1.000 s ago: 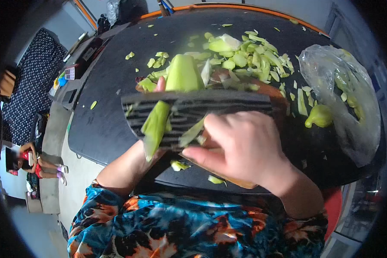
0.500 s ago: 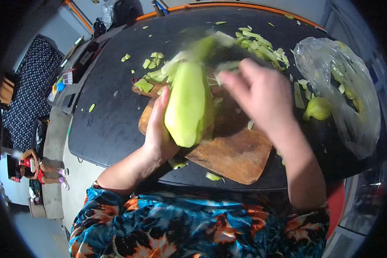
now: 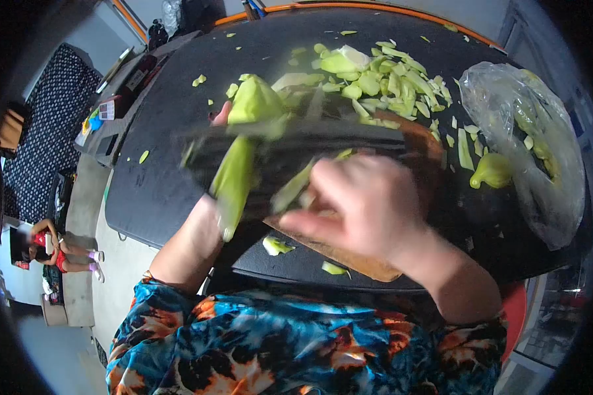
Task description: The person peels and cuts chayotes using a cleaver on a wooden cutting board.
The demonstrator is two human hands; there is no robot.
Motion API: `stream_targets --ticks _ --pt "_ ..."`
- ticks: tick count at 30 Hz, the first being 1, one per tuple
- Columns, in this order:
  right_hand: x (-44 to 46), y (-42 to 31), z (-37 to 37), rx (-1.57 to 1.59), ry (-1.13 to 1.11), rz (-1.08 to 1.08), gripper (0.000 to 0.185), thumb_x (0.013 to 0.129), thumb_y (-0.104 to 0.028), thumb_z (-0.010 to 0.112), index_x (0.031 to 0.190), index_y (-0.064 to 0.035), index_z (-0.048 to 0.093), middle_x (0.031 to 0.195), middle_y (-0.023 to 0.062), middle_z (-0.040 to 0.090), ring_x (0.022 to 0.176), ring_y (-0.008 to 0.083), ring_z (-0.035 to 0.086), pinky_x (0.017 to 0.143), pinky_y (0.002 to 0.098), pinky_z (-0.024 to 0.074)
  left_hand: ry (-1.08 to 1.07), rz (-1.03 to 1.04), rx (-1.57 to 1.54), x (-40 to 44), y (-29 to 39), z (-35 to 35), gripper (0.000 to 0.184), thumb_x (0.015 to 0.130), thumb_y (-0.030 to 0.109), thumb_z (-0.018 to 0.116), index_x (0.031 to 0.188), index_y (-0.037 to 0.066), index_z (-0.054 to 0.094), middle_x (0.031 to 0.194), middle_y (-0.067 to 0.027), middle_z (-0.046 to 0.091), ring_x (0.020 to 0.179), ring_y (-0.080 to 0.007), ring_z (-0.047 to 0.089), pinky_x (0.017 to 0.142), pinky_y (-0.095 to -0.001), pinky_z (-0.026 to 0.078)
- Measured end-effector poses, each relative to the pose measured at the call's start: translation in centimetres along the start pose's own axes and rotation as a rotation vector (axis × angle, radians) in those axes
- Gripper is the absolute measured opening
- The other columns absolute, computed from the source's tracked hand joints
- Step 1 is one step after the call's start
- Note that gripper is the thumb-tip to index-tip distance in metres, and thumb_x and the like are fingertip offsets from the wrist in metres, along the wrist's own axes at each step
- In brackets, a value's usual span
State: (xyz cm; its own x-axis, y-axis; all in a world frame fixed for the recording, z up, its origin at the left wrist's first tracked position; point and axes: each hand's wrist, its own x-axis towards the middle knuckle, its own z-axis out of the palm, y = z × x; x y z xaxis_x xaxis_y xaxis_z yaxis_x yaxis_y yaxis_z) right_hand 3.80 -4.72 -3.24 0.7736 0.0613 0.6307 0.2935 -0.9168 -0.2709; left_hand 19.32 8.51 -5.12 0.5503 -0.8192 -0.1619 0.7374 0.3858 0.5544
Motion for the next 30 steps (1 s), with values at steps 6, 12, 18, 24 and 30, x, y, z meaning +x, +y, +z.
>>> stream_targets --ticks 6,12,18,24,30 --pt "-0.7 -1.8 1.4 -0.083 -0.048 -0.139 0.045 0.081 -0.053 0.061 0.07 -0.0109 0.052 0.061 0.0013 0.051 0.057 0.0174 0.055 0.054 0.0284 0.0425 -0.115 -0.117 -0.168 0.7 -0.1 -0.7 0.056 0.087 0.055 0.045 0.12 0.01 0.055 0.109 -0.0134 0.061 0.093 -0.0281 0.062 0.082 -0.0435 0.053" --pt "-0.8 -1.6 1.8 -0.163 -0.056 -0.123 0.044 0.08 -0.054 0.061 0.07 -0.0118 0.051 0.059 0.0007 0.051 0.055 0.0168 0.054 0.053 0.0277 0.0414 -0.227 -0.161 -0.19 1.2 0.0 -1.5 0.059 0.087 0.055 0.045 0.123 0.01 0.053 0.11 -0.0138 0.061 0.094 -0.0277 0.062 0.083 -0.0428 0.052" --pt "0.0 0.5 1.7 -0.307 0.015 0.054 0.045 0.083 -0.056 0.058 0.072 -0.0132 0.05 0.054 0.0016 0.051 0.048 0.0178 0.054 0.044 0.0316 0.0414 0.156 0.112 0.062 0.2 -1.5 -0.4 0.06 0.088 0.054 0.044 0.125 0.007 0.05 0.11 -0.0131 0.061 0.096 -0.0275 0.061 0.086 -0.0425 0.049" --pt "0.8 3.6 -1.7 -0.077 0.167 0.352 0.042 0.083 -0.043 0.066 0.07 -0.0068 0.05 0.055 0.0076 0.055 0.049 0.0256 0.057 0.045 0.036 0.0425 0.099 0.064 0.137 0.0 -0.7 0.8 0.063 0.088 0.057 0.043 0.129 0.009 0.047 0.12 -0.0139 0.056 0.101 -0.0268 0.059 0.08 -0.0397 0.048" --pt "-0.1 -1.2 0.0 -0.077 -0.055 -0.082 0.051 0.079 -0.058 0.061 0.067 -0.0102 0.047 0.058 0.0037 0.048 0.053 0.0217 0.054 0.05 0.0328 0.0417 -0.069 0.101 0.119 0.7 -0.6 -0.3 0.066 0.084 0.062 0.048 0.125 0.01 0.05 0.113 -0.0109 0.058 0.1 -0.0234 0.058 0.09 -0.0402 0.047"
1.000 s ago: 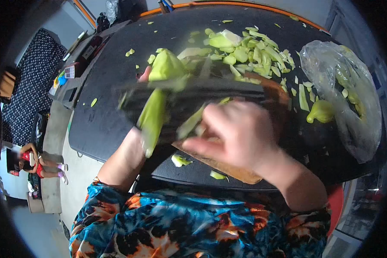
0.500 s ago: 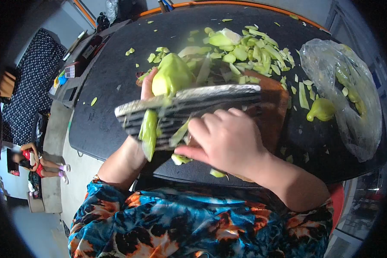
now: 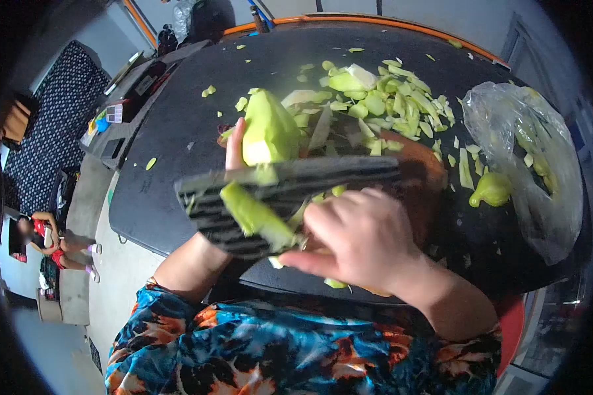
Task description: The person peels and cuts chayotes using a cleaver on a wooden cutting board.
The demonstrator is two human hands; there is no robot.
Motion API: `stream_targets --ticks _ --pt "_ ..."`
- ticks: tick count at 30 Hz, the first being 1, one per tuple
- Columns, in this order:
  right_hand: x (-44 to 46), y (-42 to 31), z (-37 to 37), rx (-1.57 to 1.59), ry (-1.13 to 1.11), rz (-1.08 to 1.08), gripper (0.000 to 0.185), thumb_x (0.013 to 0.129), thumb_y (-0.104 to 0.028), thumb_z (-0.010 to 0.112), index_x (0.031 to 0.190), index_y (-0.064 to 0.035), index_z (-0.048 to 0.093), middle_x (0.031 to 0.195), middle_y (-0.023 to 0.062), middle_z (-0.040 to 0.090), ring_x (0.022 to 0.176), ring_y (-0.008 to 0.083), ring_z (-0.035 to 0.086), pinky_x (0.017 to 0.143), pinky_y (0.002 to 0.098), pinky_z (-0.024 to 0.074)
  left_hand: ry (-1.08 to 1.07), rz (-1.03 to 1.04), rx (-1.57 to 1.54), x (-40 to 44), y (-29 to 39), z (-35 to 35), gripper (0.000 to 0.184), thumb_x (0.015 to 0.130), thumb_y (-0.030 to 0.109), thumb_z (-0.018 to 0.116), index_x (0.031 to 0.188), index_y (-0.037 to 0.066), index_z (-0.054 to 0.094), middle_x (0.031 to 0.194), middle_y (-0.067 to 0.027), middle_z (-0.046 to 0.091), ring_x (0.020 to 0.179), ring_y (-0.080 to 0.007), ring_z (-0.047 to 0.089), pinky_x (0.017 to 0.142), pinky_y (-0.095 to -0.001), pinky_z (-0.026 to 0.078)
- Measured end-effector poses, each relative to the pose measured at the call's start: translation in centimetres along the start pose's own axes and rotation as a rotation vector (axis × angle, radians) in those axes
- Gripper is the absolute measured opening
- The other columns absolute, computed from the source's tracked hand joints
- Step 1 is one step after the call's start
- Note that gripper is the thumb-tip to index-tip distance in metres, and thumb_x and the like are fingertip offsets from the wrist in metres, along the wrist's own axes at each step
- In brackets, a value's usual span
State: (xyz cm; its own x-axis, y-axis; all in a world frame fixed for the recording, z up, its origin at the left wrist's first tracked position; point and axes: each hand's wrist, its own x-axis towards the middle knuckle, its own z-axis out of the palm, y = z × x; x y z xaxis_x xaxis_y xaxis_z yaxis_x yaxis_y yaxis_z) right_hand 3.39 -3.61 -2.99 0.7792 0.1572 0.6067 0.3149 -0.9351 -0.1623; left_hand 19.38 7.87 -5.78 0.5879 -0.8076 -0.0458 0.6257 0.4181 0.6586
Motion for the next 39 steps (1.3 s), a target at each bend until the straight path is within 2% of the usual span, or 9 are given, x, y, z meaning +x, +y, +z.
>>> stream_targets --ticks 13,15,16,19,24,26,29,36,39 --pt "0.1 0.3 1.0 -0.087 -0.066 0.042 0.044 0.082 -0.055 0.06 0.07 -0.013 0.05 0.058 0.0008 0.051 0.051 0.0191 0.055 0.049 0.0322 0.0427 -0.094 -0.102 -0.022 0.5 0.1 -2.3 0.064 0.087 0.058 0.044 0.127 0.009 0.048 0.111 -0.0127 0.06 0.099 -0.0251 0.061 0.086 -0.0406 0.05" --pt "0.3 2.7 0.8 -0.078 0.003 0.291 0.043 0.082 -0.053 0.061 0.071 -0.0124 0.051 0.054 0.0056 0.055 0.049 0.0247 0.058 0.044 0.0373 0.0431 0.205 -0.024 -0.066 -0.9 -0.2 1.9 0.063 0.088 0.058 0.044 0.127 0.009 0.047 0.11 -0.0119 0.06 0.095 -0.0259 0.062 0.081 -0.0397 0.052" --pt "0.5 4.0 0.2 -0.025 0.046 0.515 0.043 0.083 -0.049 0.063 0.071 -0.0096 0.052 0.055 0.0084 0.058 0.05 0.0274 0.059 0.045 0.0379 0.0445 0.16 0.039 0.09 -0.9 -0.4 1.3 0.062 0.088 0.058 0.043 0.125 0.009 0.048 0.107 -0.0122 0.061 0.092 -0.0268 0.063 0.074 -0.0384 0.053" --pt "0.1 8.1 -1.5 -0.033 0.192 0.65 0.035 0.087 -0.035 0.063 0.076 -0.0022 0.057 0.061 0.0116 0.06 0.055 0.026 0.061 0.051 0.0338 0.0447 0.143 0.026 0.066 -1.1 -0.9 1.7 0.063 0.087 0.06 0.043 0.123 0.009 0.049 0.104 -0.0126 0.062 0.088 -0.0279 0.064 0.068 -0.037 0.052" --pt "0.4 4.1 -1.8 0.182 0.161 0.407 0.03 0.083 -0.03 0.068 0.077 -0.0034 0.055 0.06 0.0085 0.058 0.054 0.0229 0.061 0.05 0.0325 0.0436 0.116 -0.032 0.021 0.1 -0.7 0.2 0.066 0.087 0.062 0.04 0.125 0.01 0.049 0.114 -0.0118 0.059 0.1 -0.0278 0.06 0.082 -0.0433 0.05" --pt "0.4 2.6 -1.4 0.158 0.069 0.25 0.039 0.081 -0.042 0.067 0.072 -0.0073 0.052 0.058 0.006 0.055 0.053 0.0217 0.06 0.049 0.0338 0.0444 0.01 -0.078 -0.127 0.4 -0.5 0.3 0.069 0.086 0.064 0.039 0.128 0.011 0.049 0.124 -0.0111 0.054 0.111 -0.0288 0.054 0.094 -0.0493 0.044" --pt "0.4 1.2 -0.7 0.078 0.033 0.019 0.045 0.078 -0.052 0.065 0.07 -0.0106 0.049 0.058 0.0027 0.052 0.053 0.0214 0.058 0.051 0.0336 0.0448 -0.158 -0.251 -0.326 -0.2 0.8 0.0 0.067 0.086 0.06 0.044 0.129 0.008 0.049 0.121 -0.0155 0.056 0.105 -0.0286 0.058 0.095 -0.0446 0.045" --pt "0.1 0.7 0.2 0.032 -0.007 0.01 0.044 0.077 -0.052 0.066 0.071 -0.0109 0.05 0.058 0.0019 0.052 0.054 0.02 0.057 0.052 0.032 0.0445 0.04 -0.083 0.055 -0.2 0.6 0.8 0.064 0.084 0.056 0.047 0.126 0.009 0.05 0.113 -0.0126 0.059 0.097 -0.0259 0.061 0.089 -0.0407 0.048" --pt "0.1 1.5 0.3 -0.063 -0.022 0.073 0.044 0.077 -0.052 0.066 0.071 -0.0113 0.05 0.057 0.0021 0.052 0.052 0.0202 0.057 0.049 0.0323 0.0442 -0.035 -0.203 -0.174 0.2 0.5 -0.3 0.064 0.084 0.056 0.048 0.126 0.008 0.05 0.114 -0.0143 0.059 0.097 -0.028 0.061 0.09 -0.0429 0.048"
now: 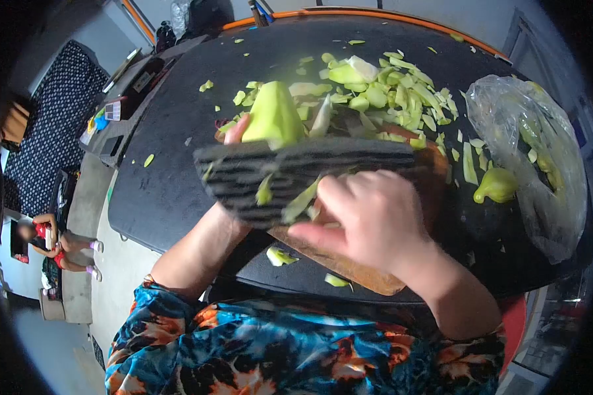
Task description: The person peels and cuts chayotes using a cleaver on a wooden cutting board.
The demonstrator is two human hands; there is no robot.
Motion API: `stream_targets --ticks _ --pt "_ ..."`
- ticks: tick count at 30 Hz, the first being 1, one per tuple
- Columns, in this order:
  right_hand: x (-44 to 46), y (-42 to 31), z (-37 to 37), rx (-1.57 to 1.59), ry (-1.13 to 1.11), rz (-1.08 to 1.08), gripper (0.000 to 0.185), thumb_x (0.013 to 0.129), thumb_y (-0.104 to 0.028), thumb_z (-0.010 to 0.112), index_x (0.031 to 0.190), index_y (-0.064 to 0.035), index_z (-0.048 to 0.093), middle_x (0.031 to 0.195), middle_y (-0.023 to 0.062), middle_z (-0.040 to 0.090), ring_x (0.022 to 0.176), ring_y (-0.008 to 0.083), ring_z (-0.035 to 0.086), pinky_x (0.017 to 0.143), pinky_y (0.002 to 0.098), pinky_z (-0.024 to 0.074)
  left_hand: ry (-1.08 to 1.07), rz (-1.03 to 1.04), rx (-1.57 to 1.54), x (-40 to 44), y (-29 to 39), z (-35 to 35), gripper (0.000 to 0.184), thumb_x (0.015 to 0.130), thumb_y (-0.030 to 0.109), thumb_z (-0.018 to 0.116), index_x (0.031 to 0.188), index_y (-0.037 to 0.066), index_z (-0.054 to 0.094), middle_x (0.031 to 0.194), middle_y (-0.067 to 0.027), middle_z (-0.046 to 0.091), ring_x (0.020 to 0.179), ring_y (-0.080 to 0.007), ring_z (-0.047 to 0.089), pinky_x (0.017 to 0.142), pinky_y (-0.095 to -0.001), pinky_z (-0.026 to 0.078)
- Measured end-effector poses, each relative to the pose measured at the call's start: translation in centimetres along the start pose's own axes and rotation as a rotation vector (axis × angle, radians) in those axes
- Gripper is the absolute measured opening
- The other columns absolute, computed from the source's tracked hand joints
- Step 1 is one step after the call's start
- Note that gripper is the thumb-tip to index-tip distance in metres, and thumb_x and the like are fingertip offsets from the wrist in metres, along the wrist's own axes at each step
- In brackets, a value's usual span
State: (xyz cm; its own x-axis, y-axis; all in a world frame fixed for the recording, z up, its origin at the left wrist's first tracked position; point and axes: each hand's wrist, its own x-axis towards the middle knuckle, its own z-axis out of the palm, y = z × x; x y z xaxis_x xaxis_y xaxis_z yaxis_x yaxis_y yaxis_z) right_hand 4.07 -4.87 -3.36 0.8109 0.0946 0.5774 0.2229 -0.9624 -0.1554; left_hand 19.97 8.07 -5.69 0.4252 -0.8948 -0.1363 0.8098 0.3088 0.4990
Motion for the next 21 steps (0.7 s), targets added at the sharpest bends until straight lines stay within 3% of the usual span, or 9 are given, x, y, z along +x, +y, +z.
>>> stream_targets --ticks 1,2,7,10,13,16,17,18,21 --pt "0.0 0.5 0.1 -0.041 -0.011 0.034 0.044 0.077 -0.052 0.066 0.071 -0.0114 0.05 0.056 0.0021 0.052 0.051 0.0202 0.056 0.049 0.0324 0.0441 -0.017 -0.024 -0.044 0.2 0.0 -0.4 0.065 0.086 0.057 0.046 0.127 0.007 0.05 0.116 -0.0151 0.058 0.102 -0.0288 0.059 0.092 -0.0444 0.046" --pt "0.0 1.1 0.3 -0.019 0.006 0.099 0.044 0.077 -0.051 0.066 0.071 -0.0113 0.05 0.055 0.0025 0.052 0.05 0.0217 0.057 0.047 0.0339 0.044 0.176 0.064 0.057 -0.4 -0.3 1.3 0.065 0.088 0.058 0.042 0.126 0.006 0.051 0.12 -0.0155 0.056 0.108 -0.0286 0.056 0.095 -0.0449 0.044" --pt "0.1 1.6 0.4 0.036 0.009 0.16 0.039 0.075 -0.04 0.071 0.074 -0.0067 0.051 0.06 0.006 0.055 0.059 0.0261 0.059 0.053 0.0361 0.0441 0.157 0.104 0.14 0.1 -0.2 1.4 0.065 0.091 0.058 0.033 0.127 0.007 0.05 0.125 -0.0152 0.053 0.114 -0.0286 0.053 0.097 -0.0458 0.042" --pt "0.3 1.8 0.5 -0.003 0.078 0.117 0.041 0.077 -0.048 0.068 0.071 -0.0107 0.05 0.056 0.0038 0.054 0.052 0.0245 0.058 0.048 0.0351 0.0453 0.21 0.095 0.13 -0.1 -0.3 1.5 0.064 0.088 0.058 0.041 0.124 0.007 0.051 0.12 -0.0131 0.055 0.111 -0.0291 0.052 0.097 -0.0466 0.04" --pt "0.2 1.9 0.6 0.037 0.071 0.15 0.044 0.08 -0.049 0.065 0.068 -0.0092 0.05 0.055 0.0056 0.054 0.051 0.0246 0.057 0.048 0.036 0.0443 0.216 0.112 0.082 0.1 -0.4 1.4 0.063 0.088 0.056 0.043 0.124 0.004 0.05 0.116 -0.015 0.057 0.104 -0.0287 0.056 0.091 -0.0445 0.046" --pt "0.9 3.7 -0.8 0.147 -0.062 0.626 0.047 0.084 -0.049 0.062 0.067 -0.0066 0.05 0.054 0.0091 0.053 0.051 0.0251 0.056 0.049 0.0362 0.0433 0.17 0.123 0.354 -0.3 -0.2 0.4 0.062 0.087 0.053 0.045 0.122 0.002 0.05 0.11 -0.0172 0.059 0.094 -0.028 0.062 0.081 -0.0418 0.052" --pt "0.5 5.6 -1.4 0.129 -0.012 0.705 0.048 0.087 -0.047 0.06 0.067 -0.0048 0.051 0.054 0.0099 0.051 0.05 0.0234 0.053 0.05 0.0355 0.0419 0.225 0.154 0.262 -0.6 -0.9 1.6 0.062 0.086 0.052 0.046 0.122 0.001 0.049 0.105 -0.018 0.06 0.086 -0.0281 0.064 0.072 -0.0389 0.055" --pt "0.0 7.7 -2.1 0.109 0.035 0.784 0.048 0.089 -0.046 0.057 0.068 -0.0029 0.052 0.053 0.0106 0.05 0.049 0.0217 0.05 0.05 0.0349 0.0404 0.165 0.162 0.249 -0.7 -1.2 1.6 0.063 0.086 0.053 0.046 0.123 0.001 0.049 0.106 -0.0178 0.06 0.087 -0.0286 0.064 0.074 -0.0392 0.055" --pt "-0.3 8.8 -2.8 0.261 0.267 0.688 0.043 0.093 -0.036 0.055 0.071 0.0005 0.051 0.053 0.0062 0.041 0.052 0.0132 0.037 0.05 0.031 0.0346 0.146 0.163 0.284 -0.6 -1.0 1.0 0.063 0.087 0.053 0.045 0.124 0.002 0.048 0.106 -0.0173 0.06 0.089 -0.0294 0.064 0.077 -0.0402 0.054"
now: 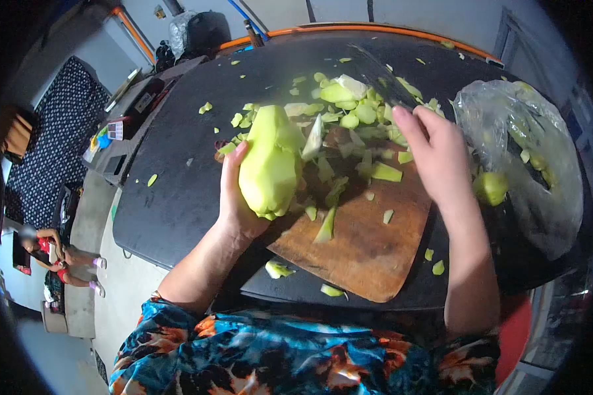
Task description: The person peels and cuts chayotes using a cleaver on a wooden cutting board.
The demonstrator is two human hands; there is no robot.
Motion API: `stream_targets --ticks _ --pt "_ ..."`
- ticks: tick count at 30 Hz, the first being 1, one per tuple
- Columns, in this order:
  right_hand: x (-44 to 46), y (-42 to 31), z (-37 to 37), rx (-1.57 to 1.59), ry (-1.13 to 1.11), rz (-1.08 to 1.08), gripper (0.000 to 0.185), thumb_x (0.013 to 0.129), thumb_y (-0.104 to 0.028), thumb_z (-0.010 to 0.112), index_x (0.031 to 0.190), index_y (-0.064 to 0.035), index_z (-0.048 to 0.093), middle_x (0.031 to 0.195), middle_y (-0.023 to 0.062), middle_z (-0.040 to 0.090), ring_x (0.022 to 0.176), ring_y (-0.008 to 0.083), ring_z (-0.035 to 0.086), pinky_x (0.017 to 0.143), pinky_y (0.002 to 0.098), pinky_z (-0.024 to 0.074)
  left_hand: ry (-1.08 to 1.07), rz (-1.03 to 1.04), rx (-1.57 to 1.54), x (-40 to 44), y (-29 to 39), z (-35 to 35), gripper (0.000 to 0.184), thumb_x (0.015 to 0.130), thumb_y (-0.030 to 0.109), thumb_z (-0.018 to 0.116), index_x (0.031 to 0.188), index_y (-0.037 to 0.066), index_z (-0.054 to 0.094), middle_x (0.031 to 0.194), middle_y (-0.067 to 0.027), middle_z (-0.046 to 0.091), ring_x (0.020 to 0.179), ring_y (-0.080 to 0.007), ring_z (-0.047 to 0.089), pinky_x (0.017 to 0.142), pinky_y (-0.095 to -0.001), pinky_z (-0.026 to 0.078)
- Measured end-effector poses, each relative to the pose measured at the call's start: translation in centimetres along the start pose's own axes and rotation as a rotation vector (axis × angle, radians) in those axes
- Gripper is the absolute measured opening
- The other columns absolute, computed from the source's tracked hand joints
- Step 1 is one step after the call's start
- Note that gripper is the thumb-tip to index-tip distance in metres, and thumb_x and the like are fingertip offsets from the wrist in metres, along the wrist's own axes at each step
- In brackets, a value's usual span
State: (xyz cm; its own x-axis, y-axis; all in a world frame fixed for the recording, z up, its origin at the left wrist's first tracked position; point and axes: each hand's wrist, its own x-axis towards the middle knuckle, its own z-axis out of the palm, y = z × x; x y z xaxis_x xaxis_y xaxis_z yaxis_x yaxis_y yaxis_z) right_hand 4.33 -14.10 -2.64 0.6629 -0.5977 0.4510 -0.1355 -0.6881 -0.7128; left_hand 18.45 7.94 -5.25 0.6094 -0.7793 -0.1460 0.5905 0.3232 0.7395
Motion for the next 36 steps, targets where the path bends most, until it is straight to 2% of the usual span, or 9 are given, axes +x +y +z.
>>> stream_targets --ticks 3,5,6,7,10,19,24,32,36 --pt "-2.1 -3.0 0.4 0.093 -0.112 -0.255 0.038 0.087 -0.035 0.062 0.071 -0.002 0.052 0.053 0.0052 0.043 0.049 0.0114 0.04 0.046 0.0291 0.0344 0.003 -0.036 -0.089 0.7 0.6 0.0 0.062 0.089 0.053 0.044 0.126 0.003 0.048 0.112 -0.0171 0.06 0.095 -0.0298 0.062 0.084 -0.0421 0.052" --pt "-3.3 -5.1 0.9 0.069 -0.229 -0.478 0.041 0.083 -0.042 0.065 0.068 -0.0066 0.05 0.055 0.0048 0.052 0.049 0.0199 0.056 0.046 0.0313 0.0406 0.037 -0.081 -0.196 1.0 0.7 0.1 0.062 0.09 0.053 0.043 0.128 0.004 0.048 0.117 -0.0165 0.059 0.1 -0.0297 0.061 0.088 -0.0432 0.05" --pt "-3.9 -5.5 1.4 0.0 -0.231 -0.561 0.043 0.082 -0.045 0.065 0.067 -0.0077 0.049 0.055 0.0044 0.051 0.049 0.021 0.056 0.046 0.0323 0.0414 -0.134 -0.054 -0.246 1.3 0.4 -0.9 0.06 0.091 0.052 0.045 0.128 0.006 0.049 0.121 -0.0159 0.058 0.104 -0.0281 0.059 0.093 -0.0433 0.048" --pt "-4.4 -5.7 1.7 -0.07 -0.24 -0.64 0.045 0.081 -0.047 0.065 0.066 -0.0088 0.048 0.054 0.004 0.05 0.049 0.0222 0.056 0.047 0.0333 0.0421 -0.178 -0.189 -0.311 1.3 0.8 -1.3 0.056 0.091 0.05 0.048 0.125 0.007 0.053 0.118 -0.0155 0.059 0.102 -0.0256 0.061 0.093 -0.0408 0.048" --pt "-5.2 -6.0 2.7 -0.115 -0.261 -0.683 0.046 0.08 -0.051 0.064 0.066 -0.0102 0.047 0.054 0.0036 0.049 0.05 0.0224 0.056 0.048 0.0341 0.0434 -0.384 -0.286 -0.531 1.7 0.9 -1.9 0.063 0.089 0.055 0.041 0.127 0.005 0.05 0.117 -0.0164 0.058 0.103 -0.0288 0.06 0.092 -0.0432 0.048" --pt "-5.3 -4.6 4.3 -0.314 -0.27 -0.605 0.045 0.08 -0.052 0.063 0.07 -0.0101 0.048 0.055 0.0024 0.053 0.05 0.0217 0.057 0.047 0.0327 0.045 0.106 -0.075 -0.114 0.5 0.7 -0.2 0.061 0.091 0.054 0.042 0.126 0.005 0.05 0.117 -0.016 0.057 0.103 -0.0284 0.058 0.093 -0.0441 0.045" --pt "-4.8 -4.2 4.7 -0.27 -0.141 -0.624 0.043 0.078 -0.049 0.066 0.07 -0.0109 0.049 0.054 0.0025 0.053 0.05 0.0229 0.057 0.046 0.0336 0.0453 0.094 -0.068 -0.13 0.9 0.6 0.4 0.051 0.093 0.052 0.043 0.121 0.01 0.052 0.118 -0.0094 0.056 0.108 -0.0257 0.053 0.094 -0.0456 0.042" --pt "-5.2 -5.1 4.5 -0.268 -0.17 -0.475 0.044 0.079 -0.052 0.065 0.069 -0.0114 0.051 0.054 0.0041 0.057 0.05 0.0248 0.06 0.046 0.0357 0.0462 0.115 0.048 -0.049 0.7 0.4 0.9 0.055 0.092 0.05 0.044 0.123 0.006 0.051 0.12 -0.0128 0.054 0.111 -0.0271 0.052 0.096 -0.0461 0.041" --pt "-5.8 -5.2 4.4 -0.222 -0.213 -0.498 0.043 0.08 -0.05 0.064 0.069 -0.0108 0.051 0.053 0.0042 0.056 0.05 0.0232 0.06 0.046 0.0353 0.0464 0.089 -0.044 -0.032 0.5 0.7 0.8 0.061 0.09 0.055 0.044 0.126 0.006 0.05 0.122 -0.0144 0.054 0.111 -0.0268 0.053 0.096 -0.0424 0.043"
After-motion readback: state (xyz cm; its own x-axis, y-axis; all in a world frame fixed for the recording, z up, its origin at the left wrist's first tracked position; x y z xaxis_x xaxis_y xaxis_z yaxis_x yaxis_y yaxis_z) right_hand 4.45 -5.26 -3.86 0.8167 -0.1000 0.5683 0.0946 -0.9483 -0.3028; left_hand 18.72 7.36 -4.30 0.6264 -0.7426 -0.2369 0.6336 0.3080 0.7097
